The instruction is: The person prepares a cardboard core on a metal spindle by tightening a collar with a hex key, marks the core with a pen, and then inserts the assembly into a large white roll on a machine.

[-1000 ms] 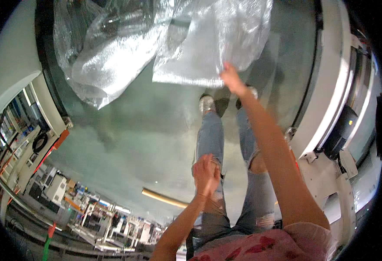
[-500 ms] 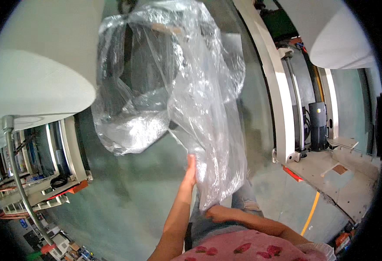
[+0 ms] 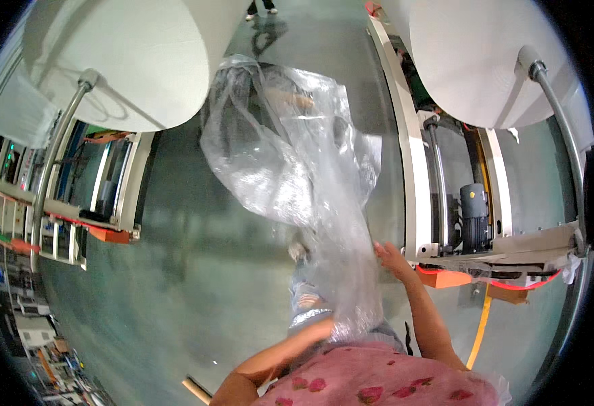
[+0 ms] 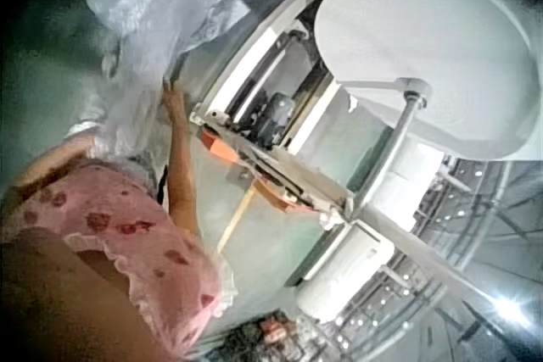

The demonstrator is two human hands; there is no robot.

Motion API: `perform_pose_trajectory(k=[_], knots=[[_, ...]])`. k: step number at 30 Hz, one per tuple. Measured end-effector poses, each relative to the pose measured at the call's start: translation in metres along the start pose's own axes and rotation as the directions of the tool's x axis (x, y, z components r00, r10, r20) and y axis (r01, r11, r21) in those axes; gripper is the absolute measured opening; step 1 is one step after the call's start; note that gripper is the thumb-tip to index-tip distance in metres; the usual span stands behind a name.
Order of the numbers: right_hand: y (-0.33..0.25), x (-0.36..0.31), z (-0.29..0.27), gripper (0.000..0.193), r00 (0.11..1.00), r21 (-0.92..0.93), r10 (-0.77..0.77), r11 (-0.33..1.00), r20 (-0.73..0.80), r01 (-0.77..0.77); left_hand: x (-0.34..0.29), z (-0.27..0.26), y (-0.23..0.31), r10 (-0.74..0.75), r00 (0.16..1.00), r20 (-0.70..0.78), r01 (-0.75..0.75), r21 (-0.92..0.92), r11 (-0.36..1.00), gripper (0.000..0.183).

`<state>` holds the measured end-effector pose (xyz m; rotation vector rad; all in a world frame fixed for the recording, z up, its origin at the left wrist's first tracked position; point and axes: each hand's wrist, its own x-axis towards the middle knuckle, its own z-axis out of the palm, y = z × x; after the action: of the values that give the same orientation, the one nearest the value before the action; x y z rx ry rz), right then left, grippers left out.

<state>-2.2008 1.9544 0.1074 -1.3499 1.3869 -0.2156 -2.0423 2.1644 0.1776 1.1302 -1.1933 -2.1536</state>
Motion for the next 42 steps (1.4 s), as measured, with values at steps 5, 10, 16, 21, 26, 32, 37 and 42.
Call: perform_pose_trajectory(k=[5,10,16,21,26,32,37,42], knots=[[-0.044,-0.025,0.062,0.037,0.891,-0.121,-0.168,0.963,0.422,0.239,-0.042,0.066,-0.030,0.064,0.940,-0.334,-0.013,0.153,0.988,0.042],[-0.026,-0.125,0.140,0.028,0.373,0.128,-0.381,0.824,0.846,0.552,-0.162,0.117,-0.083,0.045,0.044,-0.998,0.176,0.052,0.983,0.043],[0.009,-0.347,0.182,0.020,-0.394,0.191,0.076,0.780,0.916,0.595,-0.158,0.250,-0.133,0.314,0.120,-0.942,0.116,0.327,0.938,0.040],[0.074,-0.437,0.166,0.019,-0.583,0.484,0.058,0.496,0.810,0.721,-0.213,0.431,-0.236,-0.211,-0.125,-0.969,0.160,-0.230,0.960,0.028],[0.093,-0.539,0.146,0.028,-0.758,0.641,0.242,0.417,0.605,0.645,-0.221,0.688,-0.285,-0.626,-0.537,-0.566,-0.471,-0.414,0.779,0.026],[0.160,-0.573,0.137,0.023,-0.770,0.677,0.403,0.377,0.495,0.632,-0.106,0.788,-0.303,-0.782,-0.464,-0.417,-0.518,-0.588,0.621,0.027],[0.201,-0.582,0.118,0.022,-0.829,0.733,0.493,0.456,0.264,0.505,-0.049,0.772,-0.290,-0.772,-0.378,-0.511,-0.469,-0.613,0.636,0.028],[0.199,-0.579,0.122,0.020,-0.812,0.781,0.532,0.392,0.239,0.486,-0.051,0.726,-0.296,-0.728,-0.351,-0.589,-0.394,-0.612,0.685,0.029]])
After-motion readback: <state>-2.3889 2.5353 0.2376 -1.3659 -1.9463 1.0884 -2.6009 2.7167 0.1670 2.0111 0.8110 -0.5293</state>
